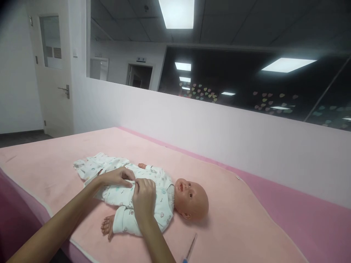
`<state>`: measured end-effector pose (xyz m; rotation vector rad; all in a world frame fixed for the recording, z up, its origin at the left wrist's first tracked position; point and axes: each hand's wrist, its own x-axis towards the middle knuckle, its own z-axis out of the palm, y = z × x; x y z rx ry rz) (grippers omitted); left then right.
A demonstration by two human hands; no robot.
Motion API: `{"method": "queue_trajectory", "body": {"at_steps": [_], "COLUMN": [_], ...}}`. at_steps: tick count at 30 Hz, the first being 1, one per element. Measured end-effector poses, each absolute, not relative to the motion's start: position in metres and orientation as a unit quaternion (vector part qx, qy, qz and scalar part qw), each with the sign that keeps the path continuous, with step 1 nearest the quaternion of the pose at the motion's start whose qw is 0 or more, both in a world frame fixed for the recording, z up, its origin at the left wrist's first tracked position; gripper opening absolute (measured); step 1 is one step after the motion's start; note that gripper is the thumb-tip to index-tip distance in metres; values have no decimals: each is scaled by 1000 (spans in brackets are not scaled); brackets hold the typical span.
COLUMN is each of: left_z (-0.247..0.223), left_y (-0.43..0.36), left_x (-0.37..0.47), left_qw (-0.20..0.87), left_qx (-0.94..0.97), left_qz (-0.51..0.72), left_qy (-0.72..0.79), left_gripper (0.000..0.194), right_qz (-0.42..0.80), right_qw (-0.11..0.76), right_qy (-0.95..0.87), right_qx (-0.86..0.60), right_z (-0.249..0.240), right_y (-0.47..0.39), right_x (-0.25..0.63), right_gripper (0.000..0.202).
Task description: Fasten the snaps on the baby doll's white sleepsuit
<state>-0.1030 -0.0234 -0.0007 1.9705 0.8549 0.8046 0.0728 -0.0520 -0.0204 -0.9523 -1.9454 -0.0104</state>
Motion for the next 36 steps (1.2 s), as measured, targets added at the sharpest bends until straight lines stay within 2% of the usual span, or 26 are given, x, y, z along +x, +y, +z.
{"method": "queue_trajectory", "body": {"at_steps": [16, 36], "left_z": [0, 1], "left_y": [-25, -26], "left_x": [-104, -103], "left_qw": [380, 453], "left_qx": [799, 749], "left_qz": [297, 316], "left_qy": [358, 366], "left_gripper": [20, 21], "right_qz": [-5, -13], "right_qw": [451, 444], "right_qy": [-799, -805], "right_qx": [-397, -392], "right_z": [-18, -19], "right_y": [-54, -53], "right_x": [71, 72], "right_gripper": [17, 22]}}
